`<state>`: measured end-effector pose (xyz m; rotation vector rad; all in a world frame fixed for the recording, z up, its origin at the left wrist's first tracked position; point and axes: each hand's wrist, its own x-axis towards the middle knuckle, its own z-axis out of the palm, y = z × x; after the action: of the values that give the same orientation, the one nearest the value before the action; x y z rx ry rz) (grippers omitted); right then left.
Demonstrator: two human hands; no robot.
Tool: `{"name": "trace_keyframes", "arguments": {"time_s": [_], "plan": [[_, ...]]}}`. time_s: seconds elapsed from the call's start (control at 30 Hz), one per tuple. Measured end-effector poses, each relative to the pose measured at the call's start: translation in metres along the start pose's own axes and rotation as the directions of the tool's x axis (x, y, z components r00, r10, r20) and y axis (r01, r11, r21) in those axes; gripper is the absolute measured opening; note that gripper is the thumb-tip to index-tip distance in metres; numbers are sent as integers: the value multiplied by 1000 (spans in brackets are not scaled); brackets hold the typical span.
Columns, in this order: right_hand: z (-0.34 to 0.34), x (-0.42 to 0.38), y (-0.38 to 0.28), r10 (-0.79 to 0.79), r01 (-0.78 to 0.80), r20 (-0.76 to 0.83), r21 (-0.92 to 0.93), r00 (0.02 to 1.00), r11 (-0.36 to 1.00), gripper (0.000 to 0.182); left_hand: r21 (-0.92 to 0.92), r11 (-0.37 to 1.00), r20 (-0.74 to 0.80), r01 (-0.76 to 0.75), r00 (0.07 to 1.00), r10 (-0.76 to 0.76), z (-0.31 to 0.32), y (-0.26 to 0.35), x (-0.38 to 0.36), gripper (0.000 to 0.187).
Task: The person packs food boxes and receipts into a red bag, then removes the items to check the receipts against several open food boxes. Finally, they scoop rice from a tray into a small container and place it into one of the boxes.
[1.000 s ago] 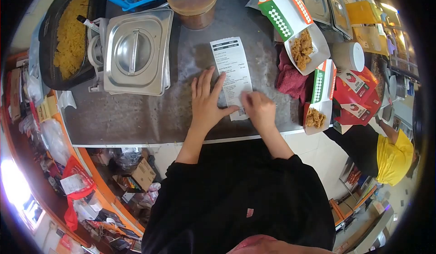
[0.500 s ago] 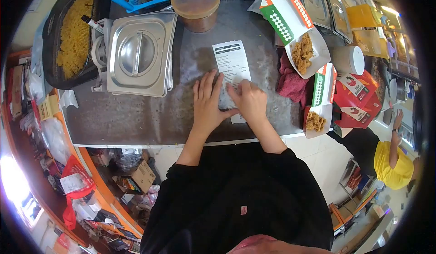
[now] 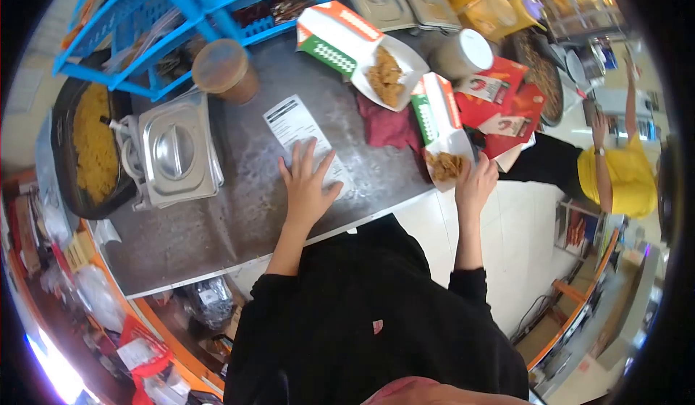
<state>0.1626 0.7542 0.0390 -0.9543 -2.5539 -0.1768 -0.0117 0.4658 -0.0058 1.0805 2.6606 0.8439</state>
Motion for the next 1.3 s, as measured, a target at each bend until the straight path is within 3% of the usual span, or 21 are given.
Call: {"name": "trace_keyframes", "arguments": {"time_s": [0.17,0.27,0.33,0.43,0.53,0.63,0.73,0.8,0.9,1.0,1.03,1.17,1.3], "plan": [[27,5,34,48,-95,278,157,959,983,23,-122,988,42,-97,994,103,21,20,-2,83],[23,4,32,81,-183,403,220,911,958,20,-82,993,63,-87,994,92,32,26,-4,95],[22,1,28,85,-226,483,243,872,943,19,-168,984,61,-59,996,70,41,29,1,99],[22,-9,29,11,-173,320,481,947,859,19,-143,990,19,18,1000,-15,37,44,6,105],[1,-19,22,134,-354,430,486,893,799,18,-131,990,-41,56,997,-62,36,44,3,108],[-43,-18,-2,165,-429,492,492,855,758,18,-174,982,-62,79,994,-91,33,42,-5,100],[-45,-24,-33,95,-360,461,529,882,769,19,-257,961,-99,99,987,-128,24,33,-14,86],[-36,-20,-65,-46,-273,442,630,896,727,22,-354,927,-136,128,973,-186,26,18,-21,78],[4,-19,-111,-232,-102,353,715,906,691,19,-858,500,-371,-114,812,-451,-1,24,-15,70],[37,-21,-131,-362,-25,431,670,827,742,22,-612,753,-244,244,847,-472,-13,3,-1,68],[22,-9,-136,-389,48,493,571,778,820,28,-512,825,-333,239,830,-447,-14,-1,8,69],[8,37,-171,-452,325,161,493,877,807,37,-358,861,-307,362,825,-474,-31,-3,42,62],[29,71,-212,-465,229,355,539,811,811,38,-228,884,-286,409,839,-462,-44,0,60,49]]}}
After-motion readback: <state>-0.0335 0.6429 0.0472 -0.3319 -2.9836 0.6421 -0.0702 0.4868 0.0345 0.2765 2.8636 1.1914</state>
